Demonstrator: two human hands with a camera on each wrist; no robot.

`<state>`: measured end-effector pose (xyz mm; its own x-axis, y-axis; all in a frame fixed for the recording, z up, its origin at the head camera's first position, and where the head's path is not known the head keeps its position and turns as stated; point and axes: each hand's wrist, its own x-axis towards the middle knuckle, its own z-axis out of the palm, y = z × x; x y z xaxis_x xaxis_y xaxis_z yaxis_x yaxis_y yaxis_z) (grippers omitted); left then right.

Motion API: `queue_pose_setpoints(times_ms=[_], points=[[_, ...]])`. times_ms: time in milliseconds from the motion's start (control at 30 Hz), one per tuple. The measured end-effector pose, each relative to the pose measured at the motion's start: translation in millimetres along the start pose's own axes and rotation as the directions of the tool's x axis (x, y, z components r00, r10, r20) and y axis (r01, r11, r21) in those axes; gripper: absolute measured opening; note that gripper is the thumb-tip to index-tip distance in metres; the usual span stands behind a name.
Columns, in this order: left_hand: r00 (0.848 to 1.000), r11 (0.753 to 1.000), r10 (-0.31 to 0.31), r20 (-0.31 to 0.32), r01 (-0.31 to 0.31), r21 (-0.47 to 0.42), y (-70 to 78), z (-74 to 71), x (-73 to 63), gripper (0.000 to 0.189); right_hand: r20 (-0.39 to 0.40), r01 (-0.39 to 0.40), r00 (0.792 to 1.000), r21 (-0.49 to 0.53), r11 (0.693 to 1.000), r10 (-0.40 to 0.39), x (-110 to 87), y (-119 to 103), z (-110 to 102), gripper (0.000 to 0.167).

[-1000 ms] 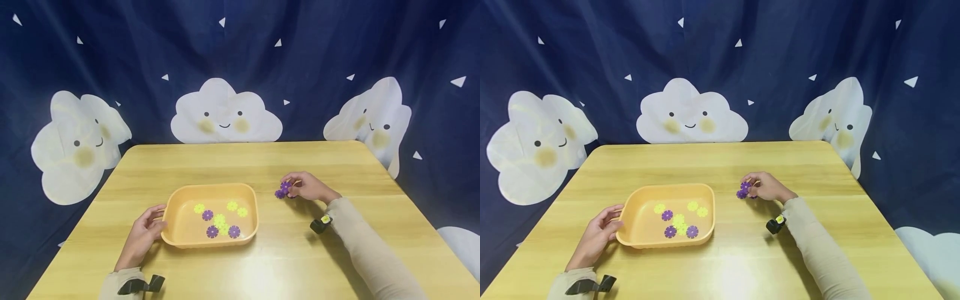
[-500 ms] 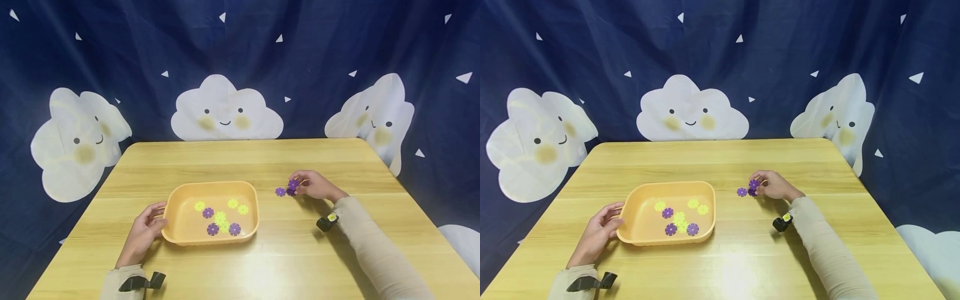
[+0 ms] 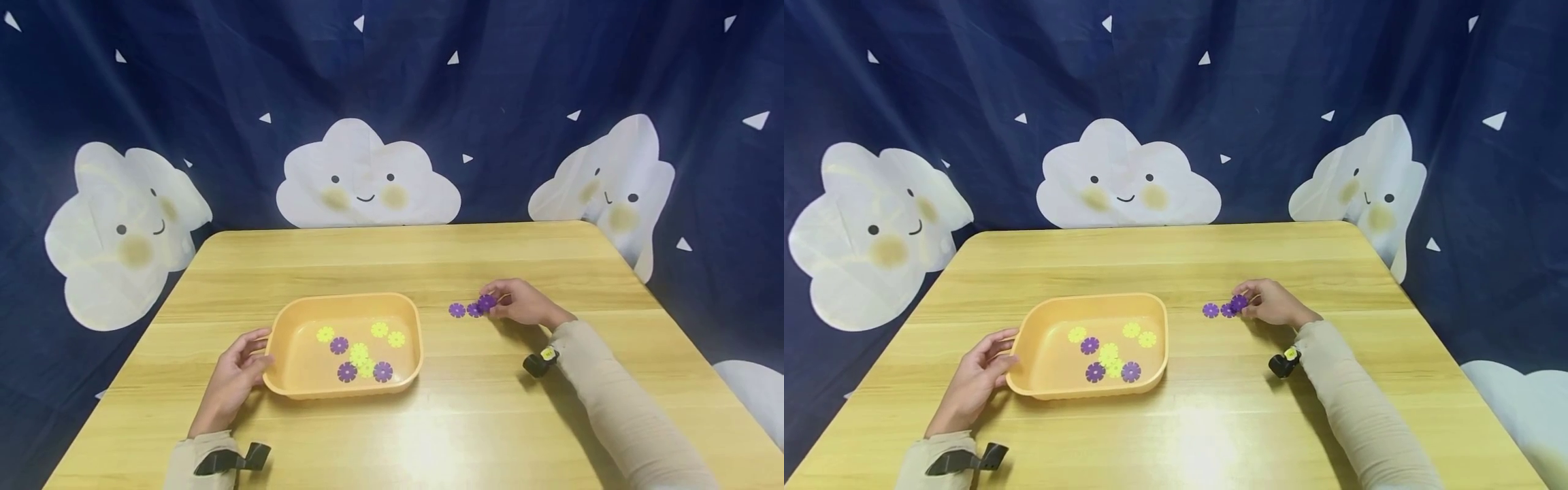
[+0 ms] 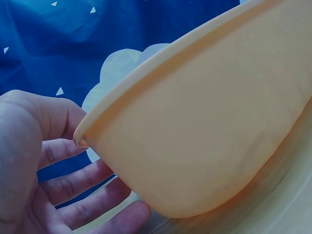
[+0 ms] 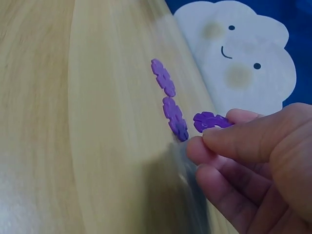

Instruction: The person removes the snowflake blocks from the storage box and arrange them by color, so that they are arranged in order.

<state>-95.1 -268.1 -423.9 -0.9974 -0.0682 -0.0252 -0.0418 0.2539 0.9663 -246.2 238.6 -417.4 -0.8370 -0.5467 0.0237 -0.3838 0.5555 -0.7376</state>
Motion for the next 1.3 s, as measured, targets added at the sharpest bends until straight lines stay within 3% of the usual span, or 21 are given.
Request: queue_pose_setpoints(times_ms=[667,1000,1300], points=[[1.0,1.0,-0.002,-0.003,0.002,-0.004,1.1,0.5,0.8,0.047,0.021,0.015,1.0,-0.147,0.989,-0.012,-3.9,9.6,-3.9,0.031],[1.0,1.0,0.007,-0.008,-0.007,-0.001,-0.7,-0.6,-0.7,0.048,0.044,0.027,0.999,-0.249,0.968,-0.016,-3.6,9.3,-5.5,0.028],[1.0,1.0,0.002,-0.007,-0.002,0.004,0.4,-0.9,-0.9,0.047,0.045,0.013,0.999,-0.256,0.967,-0.001,-5.2,8.6,-4.2,0.027]])
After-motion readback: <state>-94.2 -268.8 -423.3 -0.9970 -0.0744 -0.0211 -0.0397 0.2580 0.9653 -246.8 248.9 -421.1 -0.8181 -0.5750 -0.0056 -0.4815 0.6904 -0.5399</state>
